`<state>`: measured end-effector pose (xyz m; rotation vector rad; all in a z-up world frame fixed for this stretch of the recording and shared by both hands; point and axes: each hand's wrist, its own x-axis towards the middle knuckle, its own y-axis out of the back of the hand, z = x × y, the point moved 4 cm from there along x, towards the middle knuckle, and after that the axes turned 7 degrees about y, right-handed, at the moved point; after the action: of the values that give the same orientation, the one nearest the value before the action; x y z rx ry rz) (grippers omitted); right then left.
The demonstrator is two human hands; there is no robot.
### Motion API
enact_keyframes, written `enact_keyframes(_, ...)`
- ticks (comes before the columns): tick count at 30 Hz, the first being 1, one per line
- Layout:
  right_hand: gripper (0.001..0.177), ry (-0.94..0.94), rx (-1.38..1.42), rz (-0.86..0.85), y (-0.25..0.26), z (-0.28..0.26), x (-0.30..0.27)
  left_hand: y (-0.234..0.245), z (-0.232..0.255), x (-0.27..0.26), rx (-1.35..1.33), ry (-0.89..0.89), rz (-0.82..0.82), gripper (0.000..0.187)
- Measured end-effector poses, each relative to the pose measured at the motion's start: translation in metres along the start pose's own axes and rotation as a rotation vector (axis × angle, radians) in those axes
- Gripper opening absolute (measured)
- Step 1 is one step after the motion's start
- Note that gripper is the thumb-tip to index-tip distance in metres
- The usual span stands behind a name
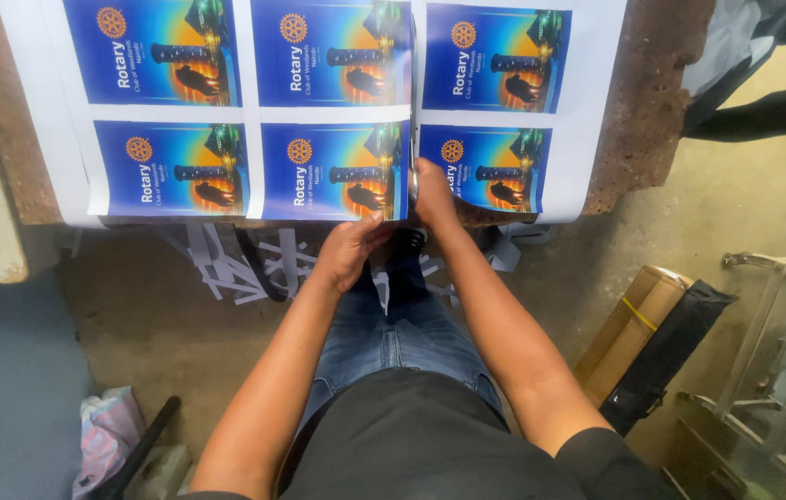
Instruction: The person uses scissors to cut a large sheet of printed paper into individual rectangular cards. They repeatedly cut along the grid lines, separating the cards and letting the cut pieces fall to the floor.
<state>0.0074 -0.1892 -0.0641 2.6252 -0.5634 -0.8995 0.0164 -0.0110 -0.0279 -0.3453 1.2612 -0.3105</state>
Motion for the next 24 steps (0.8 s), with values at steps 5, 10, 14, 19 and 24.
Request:
enact_keyframes(5,0.024,-0.003,-0.056,-0.005,-0.003,0.009,0.007,-0.005,0.005,-0.007,0.008,0.02,0.001,0.041)
enact_keyframes(10,0.026,-0.043,-0.04,-0.006,0.001,0.002,0.013,-0.008,0.008,-0.012,-0.01,0.024,0.004,0.042)
enact_keyframes(14,0.022,-0.031,-0.044,0.003,0.001,0.0,0.033,-0.004,0.003,-0.006,-0.026,0.015,0.0,0.038)
enact_keyframes(19,0.018,0.011,-0.021,0.008,0.005,-0.019,0.031,-0.001,0.003,-0.008,-0.043,0.007,0.005,0.037)
enact_keyframes(24,0.02,0.02,0.001,0.051,0.009,-0.027,0.025,-0.001,0.003,-0.007,-0.039,0.004,-0.011,0.038)
